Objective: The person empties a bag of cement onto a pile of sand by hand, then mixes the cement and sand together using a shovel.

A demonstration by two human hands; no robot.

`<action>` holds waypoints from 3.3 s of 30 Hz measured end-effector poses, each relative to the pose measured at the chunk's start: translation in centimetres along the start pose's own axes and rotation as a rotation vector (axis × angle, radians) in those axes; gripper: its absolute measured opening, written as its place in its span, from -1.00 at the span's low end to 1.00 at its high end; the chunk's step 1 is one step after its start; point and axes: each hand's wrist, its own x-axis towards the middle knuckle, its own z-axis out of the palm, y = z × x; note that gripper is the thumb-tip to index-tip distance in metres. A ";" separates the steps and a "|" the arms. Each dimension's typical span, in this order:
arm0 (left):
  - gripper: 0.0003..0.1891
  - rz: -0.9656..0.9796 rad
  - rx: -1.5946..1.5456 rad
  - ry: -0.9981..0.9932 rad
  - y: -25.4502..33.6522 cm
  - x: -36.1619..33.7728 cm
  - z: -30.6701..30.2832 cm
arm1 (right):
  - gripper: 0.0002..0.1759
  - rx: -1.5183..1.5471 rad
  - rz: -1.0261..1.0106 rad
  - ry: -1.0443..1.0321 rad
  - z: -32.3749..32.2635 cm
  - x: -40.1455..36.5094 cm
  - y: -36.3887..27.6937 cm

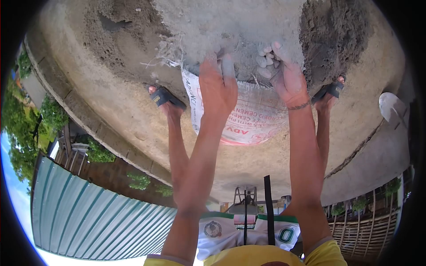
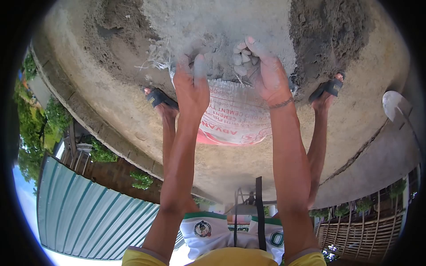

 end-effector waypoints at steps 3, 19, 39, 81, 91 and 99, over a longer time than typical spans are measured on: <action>-0.73 0.153 0.653 -0.368 -5.4 -3.0 1.3 | -0.75 -0.210 -0.148 0.037 -1.0 0.2 -2.0; -0.85 0.207 0.794 -0.534 -2.4 -3.3 3.7 | -0.86 -1.339 -0.248 0.441 -11.4 -4.0 1.4; -0.64 0.566 0.858 -0.949 -0.4 -3.3 14.3 | -0.86 -1.098 -0.388 0.525 -13.3 -5.5 0.3; -0.59 0.346 0.494 -1.287 -1.9 -4.9 12.3 | -0.86 -0.672 -0.400 0.315 -12.5 -8.5 0.3; -0.70 0.734 0.767 -0.909 0.6 -3.8 10.4 | -0.86 -0.658 -0.321 0.393 -13.3 -4.6 -1.9; -0.72 0.607 0.987 -1.061 0.4 -1.7 12.4 | -0.82 -1.163 -0.461 0.638 -14.7 -2.3 -1.6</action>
